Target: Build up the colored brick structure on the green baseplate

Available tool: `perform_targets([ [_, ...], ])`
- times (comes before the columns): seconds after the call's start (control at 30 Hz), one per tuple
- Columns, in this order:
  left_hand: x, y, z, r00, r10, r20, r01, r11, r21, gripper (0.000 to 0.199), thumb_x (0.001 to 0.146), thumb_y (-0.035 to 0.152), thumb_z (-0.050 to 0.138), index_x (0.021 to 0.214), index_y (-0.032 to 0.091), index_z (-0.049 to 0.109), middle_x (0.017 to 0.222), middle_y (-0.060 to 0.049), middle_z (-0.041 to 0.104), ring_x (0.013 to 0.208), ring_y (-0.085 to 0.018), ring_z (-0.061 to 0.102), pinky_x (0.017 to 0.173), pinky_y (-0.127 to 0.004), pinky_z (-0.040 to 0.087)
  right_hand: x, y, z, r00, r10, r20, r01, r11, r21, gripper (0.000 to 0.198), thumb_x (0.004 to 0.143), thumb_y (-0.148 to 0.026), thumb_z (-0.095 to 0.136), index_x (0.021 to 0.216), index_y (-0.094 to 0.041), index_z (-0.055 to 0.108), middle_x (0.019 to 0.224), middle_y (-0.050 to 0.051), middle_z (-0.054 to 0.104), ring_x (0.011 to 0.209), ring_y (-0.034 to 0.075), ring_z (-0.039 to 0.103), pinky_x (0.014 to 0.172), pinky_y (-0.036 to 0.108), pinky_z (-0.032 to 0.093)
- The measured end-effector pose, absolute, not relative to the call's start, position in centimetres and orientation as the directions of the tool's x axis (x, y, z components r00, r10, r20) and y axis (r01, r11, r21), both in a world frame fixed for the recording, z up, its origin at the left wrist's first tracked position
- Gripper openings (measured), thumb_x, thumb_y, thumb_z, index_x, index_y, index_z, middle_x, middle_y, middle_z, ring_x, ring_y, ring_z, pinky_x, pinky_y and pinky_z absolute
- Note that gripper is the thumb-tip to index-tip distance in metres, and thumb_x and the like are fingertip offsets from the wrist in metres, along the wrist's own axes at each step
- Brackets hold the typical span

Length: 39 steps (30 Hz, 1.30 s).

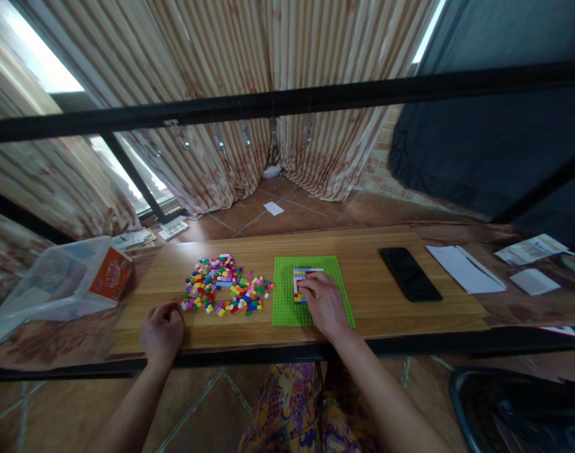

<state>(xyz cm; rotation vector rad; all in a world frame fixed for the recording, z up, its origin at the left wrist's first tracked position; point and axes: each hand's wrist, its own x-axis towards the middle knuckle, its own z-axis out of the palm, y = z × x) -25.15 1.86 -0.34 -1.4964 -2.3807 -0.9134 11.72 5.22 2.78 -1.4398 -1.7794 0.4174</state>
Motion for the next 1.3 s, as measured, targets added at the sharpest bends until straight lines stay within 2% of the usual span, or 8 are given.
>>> perform_targets([
  [0.4,-25.2,1.8,-0.6,-0.495,0.747,0.443,0.846,0.299,0.442,0.024,0.08,0.023,0.046,0.087,0.019,0.069,0.094,-0.01,0.067,0.09,-0.025,0.061,0.081,-0.037,0.048,11.8,6.0,1.9,-0.052,0.933,0.355,0.701,0.288,-0.653,0.019,0.086,-0.029,0.057,0.082,-0.026,0.075,0.091,0.005,0.068,0.095,0.021,0.059,0.087,0.039,0.046],
  [0.67,-25.1,1.8,-0.5,-0.5,0.748,0.437,0.842,0.302,0.447,0.024,0.079,0.022,0.046,0.086,0.018,0.069,0.092,-0.01,0.067,0.089,-0.025,0.061,0.081,-0.037,0.048,11.6,6.1,3.4,-0.239,0.914,0.328,0.806,0.375,-0.458,0.025,0.089,-0.022,0.052,0.076,-0.024,0.073,0.091,0.005,0.066,0.094,0.02,0.056,0.091,0.037,0.044],
  [0.73,-25.1,1.8,-0.5,-0.503,0.746,0.436,0.839,0.302,0.452,0.024,0.08,0.022,0.046,0.086,0.019,0.069,0.092,-0.01,0.067,0.089,-0.025,0.061,0.08,-0.037,0.048,11.6,6.1,3.1,-0.24,0.914,0.327,0.795,0.378,-0.474,0.023,0.088,-0.023,0.053,0.077,-0.024,0.073,0.091,0.005,0.066,0.094,0.02,0.057,0.091,0.036,0.044],
  [0.93,-25.0,1.8,-0.4,-0.512,0.744,0.429,0.834,0.313,0.453,0.024,0.08,0.023,0.046,0.085,0.018,0.069,0.092,-0.01,0.067,0.088,-0.024,0.061,0.08,-0.036,0.048,12.0,6.1,2.1,-0.12,0.936,0.332,0.674,0.322,-0.665,0.019,0.085,-0.027,0.055,0.089,-0.024,0.073,0.097,0.005,0.066,0.092,0.019,0.061,0.086,0.036,0.048],
  [1.07,-24.9,1.7,-0.2,-0.503,0.748,0.433,0.839,0.302,0.452,0.024,0.079,0.022,0.046,0.085,0.018,0.069,0.092,-0.01,0.067,0.088,-0.024,0.061,0.081,-0.036,0.048,12.2,5.5,2.2,-0.024,0.943,0.331,0.611,0.276,-0.742,0.02,0.084,-0.034,0.057,0.09,-0.023,0.072,0.1,0.006,0.065,0.088,0.018,0.062,0.081,0.035,0.05],
  [1.2,-24.9,1.7,-0.3,-0.506,0.745,0.434,0.838,0.305,0.453,0.024,0.08,0.022,0.047,0.086,0.018,0.07,0.092,-0.01,0.067,0.089,-0.024,0.061,0.081,-0.036,0.048,12.5,5.3,2.5,0.099,0.93,0.355,0.605,0.227,-0.763,0.027,0.086,-0.041,0.055,0.091,-0.02,0.07,0.096,0.008,0.066,0.087,0.02,0.061,0.08,0.036,0.05],
  [1.3,-24.9,1.7,-0.5,-0.514,0.742,0.43,0.832,0.311,0.458,0.024,0.08,0.022,0.047,0.087,0.018,0.07,0.093,-0.009,0.068,0.089,-0.024,0.061,0.081,-0.036,0.048,12.3,5.6,2.3,0.142,0.912,0.385,0.676,0.195,-0.71,0.034,0.087,-0.046,0.052,0.099,-0.019,0.069,0.1,0.011,0.064,0.095,0.024,0.059,0.088,0.042,0.047],
])
